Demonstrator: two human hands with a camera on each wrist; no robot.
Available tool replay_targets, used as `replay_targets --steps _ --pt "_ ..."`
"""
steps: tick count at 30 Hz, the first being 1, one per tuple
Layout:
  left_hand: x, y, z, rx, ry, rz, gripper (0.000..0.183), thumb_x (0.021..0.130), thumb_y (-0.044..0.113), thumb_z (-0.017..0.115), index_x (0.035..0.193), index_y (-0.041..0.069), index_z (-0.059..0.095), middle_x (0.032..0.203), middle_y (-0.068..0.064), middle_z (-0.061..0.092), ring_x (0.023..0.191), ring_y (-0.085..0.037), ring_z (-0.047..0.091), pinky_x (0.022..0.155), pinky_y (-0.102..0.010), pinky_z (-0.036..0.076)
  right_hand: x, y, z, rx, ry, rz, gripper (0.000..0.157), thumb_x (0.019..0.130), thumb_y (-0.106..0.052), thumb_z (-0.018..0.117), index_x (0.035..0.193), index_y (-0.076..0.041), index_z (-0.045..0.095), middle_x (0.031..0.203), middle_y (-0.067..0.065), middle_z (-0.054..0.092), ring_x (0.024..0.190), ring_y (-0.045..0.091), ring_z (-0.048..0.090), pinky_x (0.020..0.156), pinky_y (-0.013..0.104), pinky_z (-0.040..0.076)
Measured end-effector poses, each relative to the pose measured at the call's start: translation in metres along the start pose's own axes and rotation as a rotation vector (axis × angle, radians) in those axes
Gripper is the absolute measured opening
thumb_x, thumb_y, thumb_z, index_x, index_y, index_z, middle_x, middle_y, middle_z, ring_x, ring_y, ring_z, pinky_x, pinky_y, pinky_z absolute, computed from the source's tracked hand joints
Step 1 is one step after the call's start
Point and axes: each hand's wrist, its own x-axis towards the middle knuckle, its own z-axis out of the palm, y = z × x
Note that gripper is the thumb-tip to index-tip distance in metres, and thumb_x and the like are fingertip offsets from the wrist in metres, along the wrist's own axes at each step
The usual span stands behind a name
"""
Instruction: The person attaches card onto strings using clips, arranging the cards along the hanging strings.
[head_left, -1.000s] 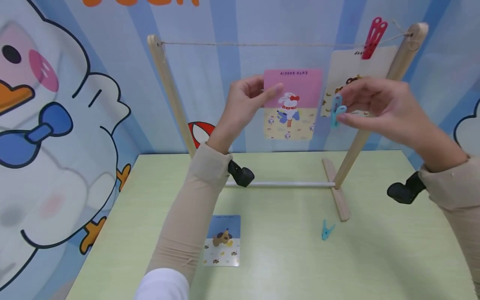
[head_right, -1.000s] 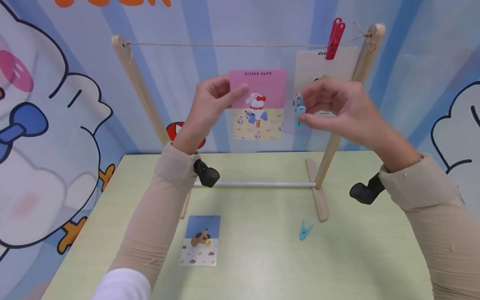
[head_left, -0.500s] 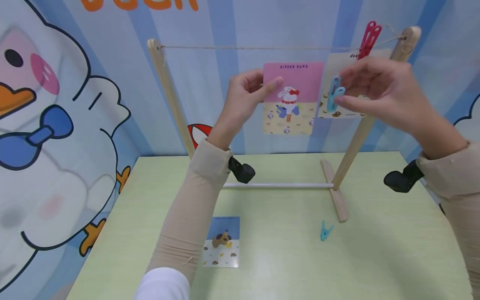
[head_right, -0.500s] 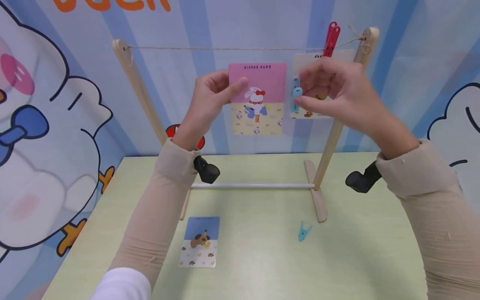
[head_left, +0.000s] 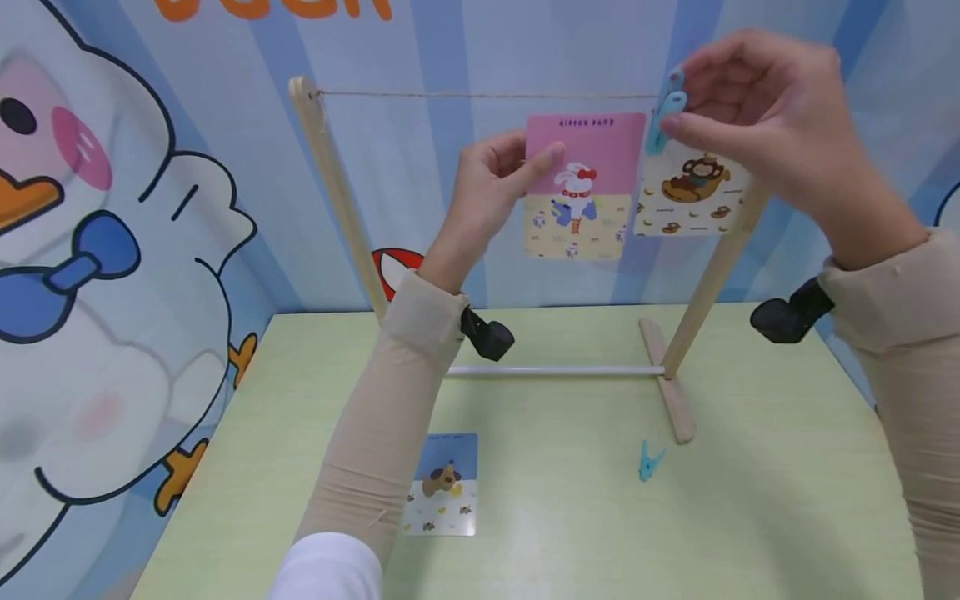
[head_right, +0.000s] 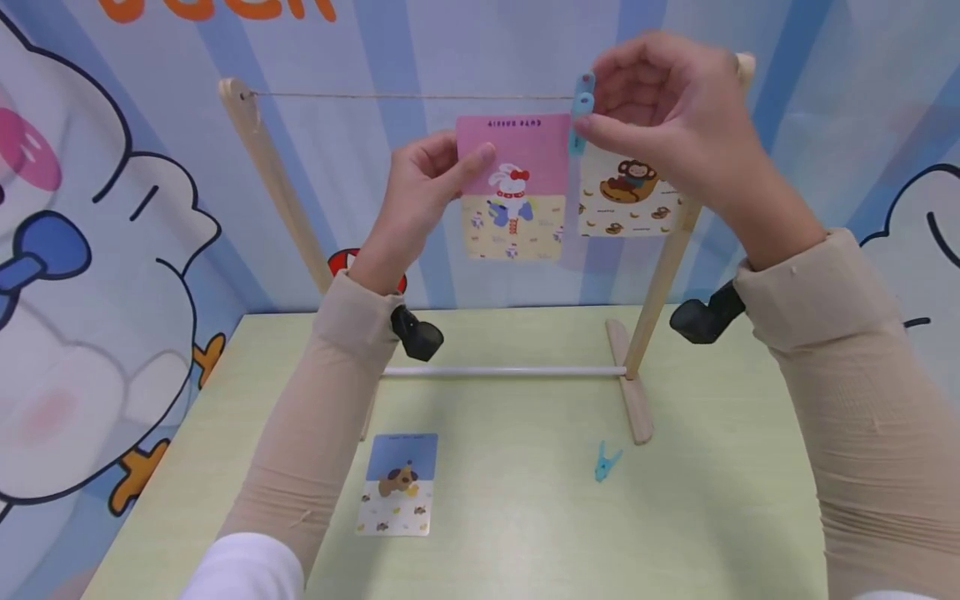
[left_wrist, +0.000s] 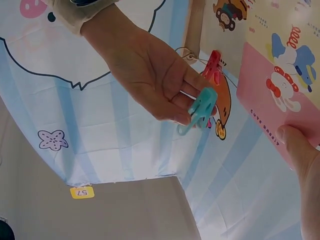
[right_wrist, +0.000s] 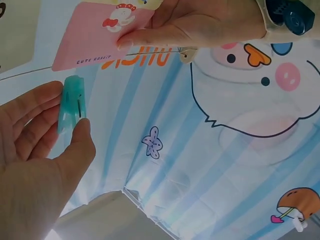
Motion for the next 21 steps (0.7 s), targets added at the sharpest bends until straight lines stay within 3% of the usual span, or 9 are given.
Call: replay_targets --steps 5,14,21 --pt "-0.001 0.004 0.002 0.013 0.006 0.015 0.021 0.086 0.013 0.066 0.104 0.004 0.066 0.091 -0.008 0.067 0.086 -0.022 0.061 0.077 -0.029 0.050 0.008 -0.011 0.004 -0.013 0.037 0.067 0.034 0.081 -0.001 0.066 0.115 -0.004 0.059 0.101 0.007 0.061 0.090 0.020 0.055 0.080 0.017 0.044" --pt "0.016 -0.015 0.000 -0.007 0.014 0.019 0.023 0.084 0.019 0.068 0.104 0.008 0.067 0.093 -0.006 0.066 0.087 -0.021 0.060 0.077 -0.028 0.049 0.025 -0.017 0.007 0.019 0.113 0.153 0.035 0.081 -0.010 0.069 0.116 -0.011 0.061 0.101 0.003 0.062 0.090 0.015 0.057 0.080 0.017 0.044" --pt "0.021 -0.018 0.000 -0.011 0.024 0.018 0.023 0.084 0.019 0.068 0.104 0.009 0.067 0.093 -0.006 0.067 0.087 -0.020 0.061 0.077 -0.028 0.050 0.035 -0.021 0.010 0.074 0.111 0.237 0.040 0.082 -0.014 0.068 0.121 -0.015 0.057 0.108 0.007 0.059 0.095 0.016 0.058 0.090 0.021 0.043"
